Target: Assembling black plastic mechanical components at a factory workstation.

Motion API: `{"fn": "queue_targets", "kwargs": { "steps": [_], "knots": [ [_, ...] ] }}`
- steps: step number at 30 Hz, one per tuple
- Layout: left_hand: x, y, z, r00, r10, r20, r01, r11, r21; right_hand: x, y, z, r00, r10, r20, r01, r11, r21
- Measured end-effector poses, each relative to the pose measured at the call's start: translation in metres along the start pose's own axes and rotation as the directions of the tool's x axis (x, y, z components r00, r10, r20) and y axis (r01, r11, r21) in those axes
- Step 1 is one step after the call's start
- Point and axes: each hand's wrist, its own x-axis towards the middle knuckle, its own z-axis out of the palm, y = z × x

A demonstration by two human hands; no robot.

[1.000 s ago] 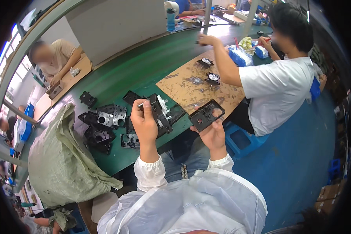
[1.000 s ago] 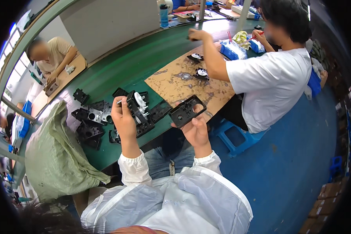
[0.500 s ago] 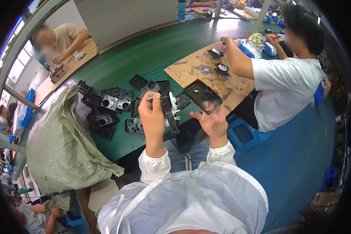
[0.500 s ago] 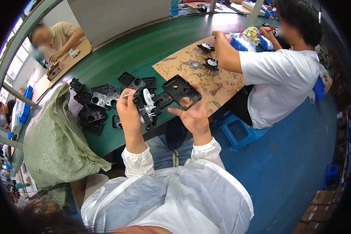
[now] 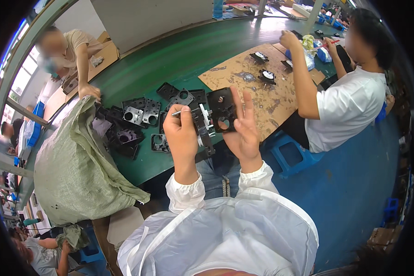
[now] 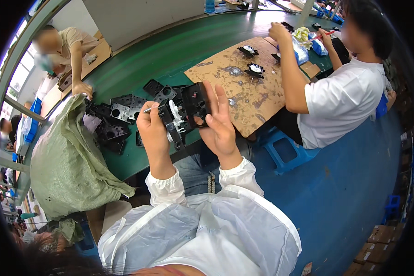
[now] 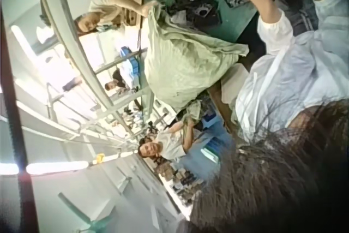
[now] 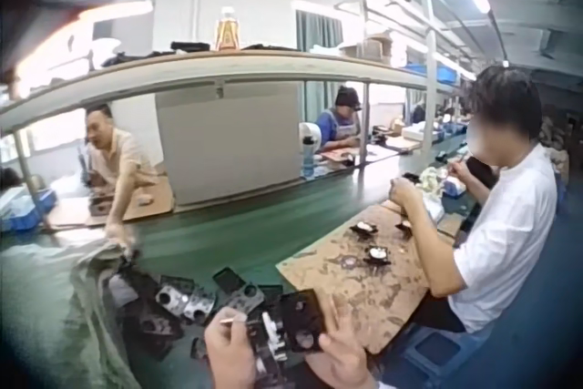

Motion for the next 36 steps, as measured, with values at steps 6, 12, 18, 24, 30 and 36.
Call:
{"fn": "queue_targets", "kwargs": {
  "steps": [6, 12, 18, 24, 30, 36],
  "knots": [
    [0.001, -0.002, 0.004, 1.0, -0.014, -0.01, 0.015, 0.994, 0.108, -0.002, 0.003, 0.008, 0.998, 0.049, 0.049, -0.046, 0.998, -0.051],
    [0.003, -0.006, 0.006, 1.0, 0.006, -0.012, -0.004, 0.994, 0.111, -0.003, 0.006, 0.006, 0.991, 0.094, 0.092, -0.088, 0.994, -0.066],
    [0.001, -0.005, 0.008, 1.0, 0.012, -0.01, -0.01, 0.993, 0.12, -0.005, 0.005, 0.007, 0.993, 0.093, 0.07, -0.084, 0.988, -0.127],
    [0.002, -0.006, 0.007, 1.0, 0.005, -0.023, -0.002, 0.992, 0.127, -0.006, 0.004, 0.009, 0.992, 0.106, 0.069, -0.1, 0.991, -0.086],
    [0.002, -0.009, 0.01, 0.999, 0.005, -0.034, 0.001, 0.983, 0.181, -0.006, 0.0, 0.013, 0.99, 0.14, 0.031, -0.139, 0.99, -0.03],
    [0.001, -0.014, 0.014, 0.999, 0.033, -0.023, -0.027, 0.974, 0.224, -0.008, -0.003, 0.013, 0.981, 0.192, -0.03, -0.193, 0.98, -0.045]
  ]
}}
